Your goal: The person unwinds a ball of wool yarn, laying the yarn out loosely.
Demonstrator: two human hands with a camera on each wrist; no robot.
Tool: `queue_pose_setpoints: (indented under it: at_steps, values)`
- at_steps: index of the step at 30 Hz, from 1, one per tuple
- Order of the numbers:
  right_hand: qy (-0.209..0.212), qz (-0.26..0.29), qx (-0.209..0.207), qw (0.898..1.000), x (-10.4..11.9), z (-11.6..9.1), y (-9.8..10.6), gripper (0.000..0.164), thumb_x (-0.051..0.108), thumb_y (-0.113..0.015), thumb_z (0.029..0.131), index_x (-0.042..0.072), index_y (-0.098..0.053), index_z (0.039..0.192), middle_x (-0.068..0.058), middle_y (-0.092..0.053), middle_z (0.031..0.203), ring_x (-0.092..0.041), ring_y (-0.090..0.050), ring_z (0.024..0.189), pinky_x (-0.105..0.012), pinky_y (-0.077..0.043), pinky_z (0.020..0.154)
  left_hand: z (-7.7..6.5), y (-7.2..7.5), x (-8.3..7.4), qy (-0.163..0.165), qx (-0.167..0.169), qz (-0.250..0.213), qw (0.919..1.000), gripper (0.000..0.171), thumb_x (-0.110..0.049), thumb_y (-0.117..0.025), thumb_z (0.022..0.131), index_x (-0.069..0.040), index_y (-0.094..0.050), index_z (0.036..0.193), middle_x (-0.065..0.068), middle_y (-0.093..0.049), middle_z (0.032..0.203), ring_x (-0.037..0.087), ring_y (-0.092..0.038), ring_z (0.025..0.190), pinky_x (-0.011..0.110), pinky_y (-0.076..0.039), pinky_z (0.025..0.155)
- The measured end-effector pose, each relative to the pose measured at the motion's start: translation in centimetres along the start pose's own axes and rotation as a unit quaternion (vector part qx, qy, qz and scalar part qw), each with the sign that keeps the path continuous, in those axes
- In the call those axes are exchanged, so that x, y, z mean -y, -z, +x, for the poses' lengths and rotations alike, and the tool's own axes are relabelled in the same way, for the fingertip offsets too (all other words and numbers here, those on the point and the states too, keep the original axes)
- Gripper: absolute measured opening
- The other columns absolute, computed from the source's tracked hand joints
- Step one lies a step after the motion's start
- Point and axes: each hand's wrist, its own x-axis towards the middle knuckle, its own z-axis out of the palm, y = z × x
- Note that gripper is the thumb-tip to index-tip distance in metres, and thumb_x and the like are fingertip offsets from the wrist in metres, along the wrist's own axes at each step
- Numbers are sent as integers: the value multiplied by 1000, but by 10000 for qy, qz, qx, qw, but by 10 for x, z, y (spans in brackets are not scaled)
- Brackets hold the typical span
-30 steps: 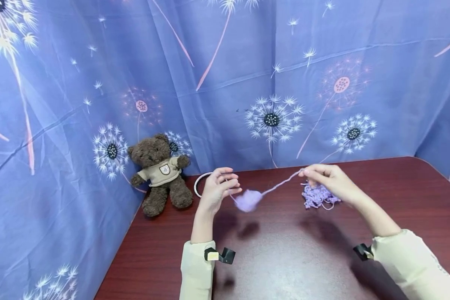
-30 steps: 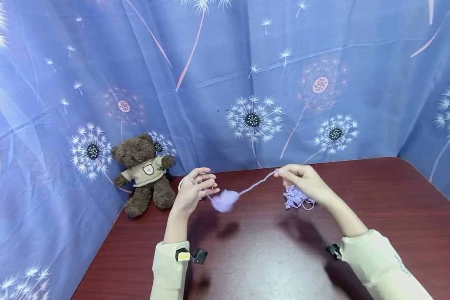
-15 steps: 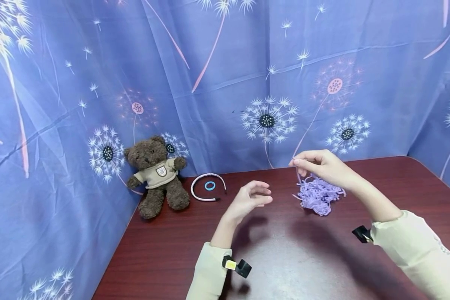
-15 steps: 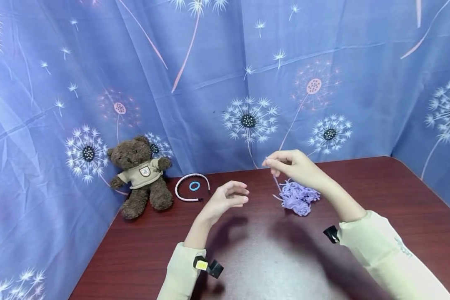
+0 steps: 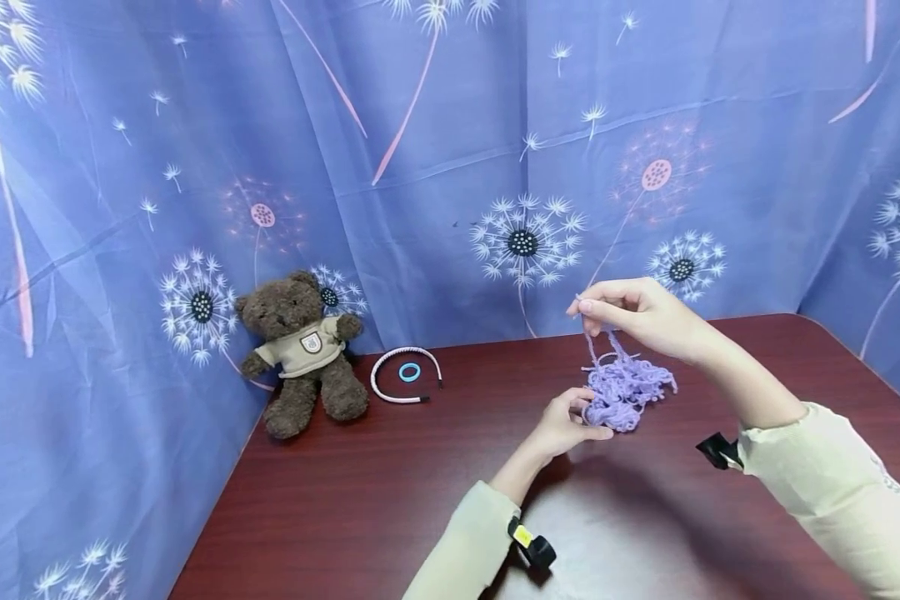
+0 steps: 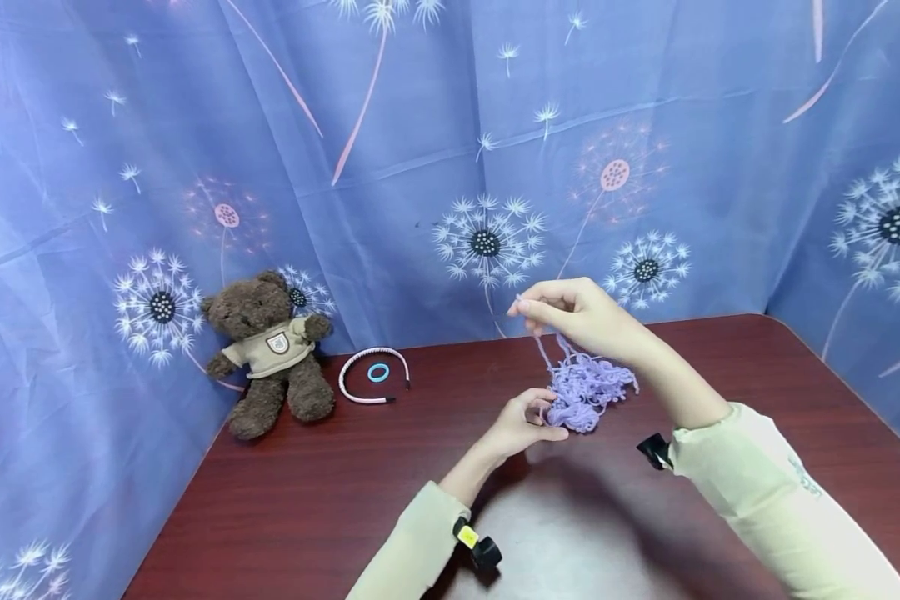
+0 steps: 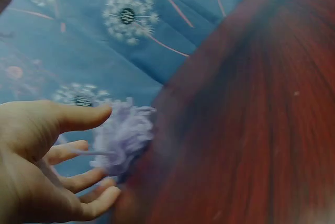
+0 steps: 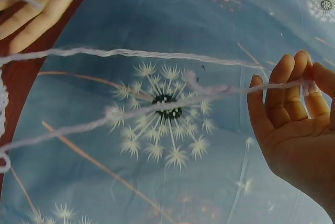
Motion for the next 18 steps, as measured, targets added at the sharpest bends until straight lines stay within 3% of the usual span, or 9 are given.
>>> queue_pose_setpoints:
  at_steps: [5, 9, 13, 18]
  values:
    - [-85, 142, -219, 9996, -5, -7, 15, 18, 14, -53, 100, 11, -71, 105, 8, -68, 78, -7, -64, 76, -15, -53, 76, 10, -17, 5, -210, -563, 853, 9945, 46, -5, -84, 68, -8, -68, 112, 10, -71, 109, 1, -55, 86, 12, -44, 74]
    - [-198, 122, -529, 9983, -7, -12, 27, 18, 15, -54, 100, 14, -72, 104, 7, -68, 78, -7, -65, 77, -14, -52, 76, 12, -20, 7, -164, -913, 1289, 9873, 36, -5, -83, 69, -9, -72, 103, 5, -74, 96, -2, -50, 70, 12, -41, 64]
    - [-307, 92, -814, 9962, -14, -20, 38, 19, 14, -55, 99, 12, -72, 106, 7, -68, 78, -6, -63, 77, -13, -50, 75, 14, -19, 9, -198, -1034, 1394, 9846, 26, -3, -80, 72, -5, -73, 97, 6, -73, 82, -5, -44, 61, 10, -39, 57]
    - [-689, 79, -1182, 9906, -37, -32, 49, 18, 15, -56, 99, 13, -73, 104, 13, -68, 79, -1, -62, 78, -9, -47, 75, 13, -3, 8, -124, -1033, 904, 9905, 19, -3, -76, 76, 1, -72, 94, 12, -74, 87, -3, -53, 65, 10, -46, 61]
